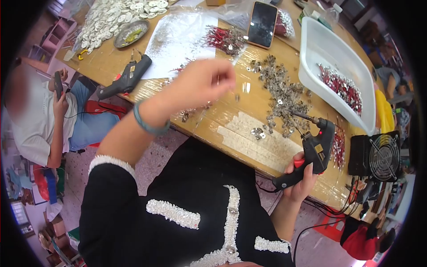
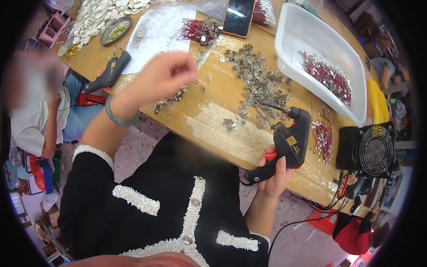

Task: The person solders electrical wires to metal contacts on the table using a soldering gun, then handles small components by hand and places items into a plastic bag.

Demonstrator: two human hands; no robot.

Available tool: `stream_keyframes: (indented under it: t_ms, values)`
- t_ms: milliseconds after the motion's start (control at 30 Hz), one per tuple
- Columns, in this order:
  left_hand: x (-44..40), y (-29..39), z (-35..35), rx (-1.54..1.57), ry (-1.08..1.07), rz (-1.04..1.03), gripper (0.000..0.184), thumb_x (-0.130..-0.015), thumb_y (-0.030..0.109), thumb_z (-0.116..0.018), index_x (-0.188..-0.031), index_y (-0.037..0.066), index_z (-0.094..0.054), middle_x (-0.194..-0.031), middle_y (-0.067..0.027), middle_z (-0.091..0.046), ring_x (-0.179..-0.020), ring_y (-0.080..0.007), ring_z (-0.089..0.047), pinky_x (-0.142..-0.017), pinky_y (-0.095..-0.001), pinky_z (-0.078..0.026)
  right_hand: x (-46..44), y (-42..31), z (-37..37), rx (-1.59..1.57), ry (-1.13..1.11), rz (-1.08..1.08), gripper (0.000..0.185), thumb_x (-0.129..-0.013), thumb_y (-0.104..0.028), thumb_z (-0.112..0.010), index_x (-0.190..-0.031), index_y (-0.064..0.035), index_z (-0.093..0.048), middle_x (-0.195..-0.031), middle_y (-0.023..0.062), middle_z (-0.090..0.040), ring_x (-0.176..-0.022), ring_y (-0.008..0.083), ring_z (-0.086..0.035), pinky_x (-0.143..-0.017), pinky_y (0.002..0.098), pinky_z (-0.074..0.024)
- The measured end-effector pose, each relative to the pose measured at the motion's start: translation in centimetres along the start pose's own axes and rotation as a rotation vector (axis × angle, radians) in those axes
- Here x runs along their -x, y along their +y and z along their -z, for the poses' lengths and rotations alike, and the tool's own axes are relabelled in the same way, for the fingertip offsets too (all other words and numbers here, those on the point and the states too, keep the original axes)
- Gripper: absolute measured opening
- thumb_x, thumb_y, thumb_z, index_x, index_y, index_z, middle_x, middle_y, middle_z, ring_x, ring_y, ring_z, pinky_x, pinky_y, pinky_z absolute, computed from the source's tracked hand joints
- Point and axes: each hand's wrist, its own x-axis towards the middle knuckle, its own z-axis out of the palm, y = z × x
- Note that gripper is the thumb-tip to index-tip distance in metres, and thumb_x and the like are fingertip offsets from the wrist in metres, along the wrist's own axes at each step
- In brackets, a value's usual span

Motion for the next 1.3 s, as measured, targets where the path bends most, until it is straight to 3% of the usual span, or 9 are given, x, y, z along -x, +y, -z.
stream_keyframes:
  t_ms: [133, 333, 367, 467, 567, 667, 800, 967, 1300]
  values:
    - [-8.4, -5.1, 3.9, -0.049, 0.123, -0.063, 0.015, -0.08, 0.017, -0.066, -0.082, 0.003, -0.061, -0.065, -0.0026, -0.058, -0.06, -0.0112, -0.054, -0.057, -0.0262, -0.044, 0.1, 0.1, 0.0, 0.027, 0.01, 0.01, 0.033, -0.094, -0.022, -0.047, -0.119, -0.0001, -0.043, -0.097, 0.0146, -0.054, -0.063, 0.0163, -0.053, -0.053, 0.0259, -0.046]
    - [-12.5, -12.2, 4.9, -0.46, 0.156, -0.059, 0.019, -0.077, 0.021, -0.068, -0.087, 0.005, -0.064, -0.077, -0.0064, -0.062, -0.072, -0.0171, -0.058, -0.065, -0.03, -0.047, 0.3, 0.2, -0.1, 0.021, 0.024, 0.032, 0.034, -0.094, -0.022, -0.047, -0.12, 0.0002, -0.043, -0.097, 0.0146, -0.054, -0.063, 0.0163, -0.053, -0.053, 0.0259, -0.046]
    - [-12.0, -12.4, 4.9, -0.532, 0.255, -0.175, 0.021, -0.076, 0.023, -0.07, -0.088, 0.005, -0.065, -0.081, -0.008, -0.062, -0.077, -0.0203, -0.059, -0.07, -0.0322, -0.048, 0.2, 0.1, -0.1, 0.019, 0.024, 0.029, 0.034, -0.094, -0.021, -0.047, -0.121, 0.0003, -0.043, -0.097, 0.0146, -0.054, -0.063, 0.0163, -0.053, -0.053, 0.0259, -0.046]
    - [-9.2, -9.9, 5.4, -0.346, 0.232, -0.125, 0.02, -0.076, 0.02, -0.07, -0.089, 0.005, -0.065, -0.082, -0.0073, -0.062, -0.077, -0.0179, -0.059, -0.071, -0.0297, -0.048, 0.2, 0.1, -0.2, 0.032, 0.028, 0.018, 0.035, -0.095, -0.021, -0.046, -0.121, 0.0008, -0.042, -0.097, 0.0145, -0.054, -0.063, 0.0163, -0.053, -0.053, 0.0258, -0.046]
    - [-4.9, -3.3, 4.7, 0.216, 0.082, 0.045, 0.014, -0.083, 0.015, -0.066, -0.09, 0.003, -0.064, -0.09, -0.0044, -0.065, -0.082, -0.0116, -0.059, -0.074, -0.0253, -0.047, 0.2, 0.1, -0.2, 0.018, 0.031, -0.004, 0.034, -0.095, -0.021, -0.046, -0.12, 0.0013, -0.043, -0.097, 0.0145, -0.054, -0.064, 0.0162, -0.054, -0.053, 0.0252, -0.0453]
    - [-1.3, 4.5, 3.0, 0.82, -0.039, -0.406, 0.033, -0.095, 0.027, -0.045, -0.107, -0.002, -0.054, -0.104, -0.0135, -0.061, -0.1, -0.0202, -0.058, -0.088, -0.0343, -0.044, 0.2, 0.2, 0.0, 0.036, 0.028, 0.016, 0.033, -0.095, -0.021, -0.045, -0.119, 0.0016, -0.043, -0.098, 0.015, -0.055, -0.064, 0.016, -0.054, -0.053, 0.0251, -0.0457]
    - [1.3, 14.6, -3.1, 1.65, -0.391, -0.96, 0.035, -0.096, 0.028, -0.04, -0.11, -0.004, -0.048, -0.104, -0.0197, -0.059, -0.102, -0.0284, -0.056, -0.092, -0.04, -0.04, 0.2, 0.3, -0.3, 0.013, 0.115, 0.022, 0.032, -0.092, -0.021, -0.051, -0.115, 0.0003, -0.045, -0.096, 0.0141, -0.057, -0.063, 0.016, -0.054, -0.052, 0.0254, -0.0453]
    - [3.4, 18.9, -8.9, 1.702, -0.755, -1.018, 0.033, -0.094, 0.026, -0.043, -0.109, -0.003, -0.05, -0.103, -0.0186, -0.06, -0.101, -0.0281, -0.057, -0.091, -0.0398, -0.041, 0.8, 0.4, 0.3, 0.061, 0.082, 0.026, 0.032, -0.092, -0.022, -0.051, -0.114, 0.0002, -0.045, -0.095, 0.0127, -0.056, -0.063, 0.0143, -0.053, -0.053, 0.0244, -0.0445]
    - [4.5, 21.7, -12.9, 1.576, -0.942, -1.048, 0.029, -0.092, 0.024, -0.049, -0.106, -0.001, -0.054, -0.1, -0.0165, -0.06, -0.099, -0.0277, -0.057, -0.088, -0.0392, -0.042, 0.8, 0.8, 1.0, 0.141, 0.084, 0.081, 0.031, -0.094, -0.022, -0.049, -0.117, -0.001, -0.043, -0.095, 0.0119, -0.056, -0.064, 0.0121, -0.052, -0.054, 0.0234, -0.0445]
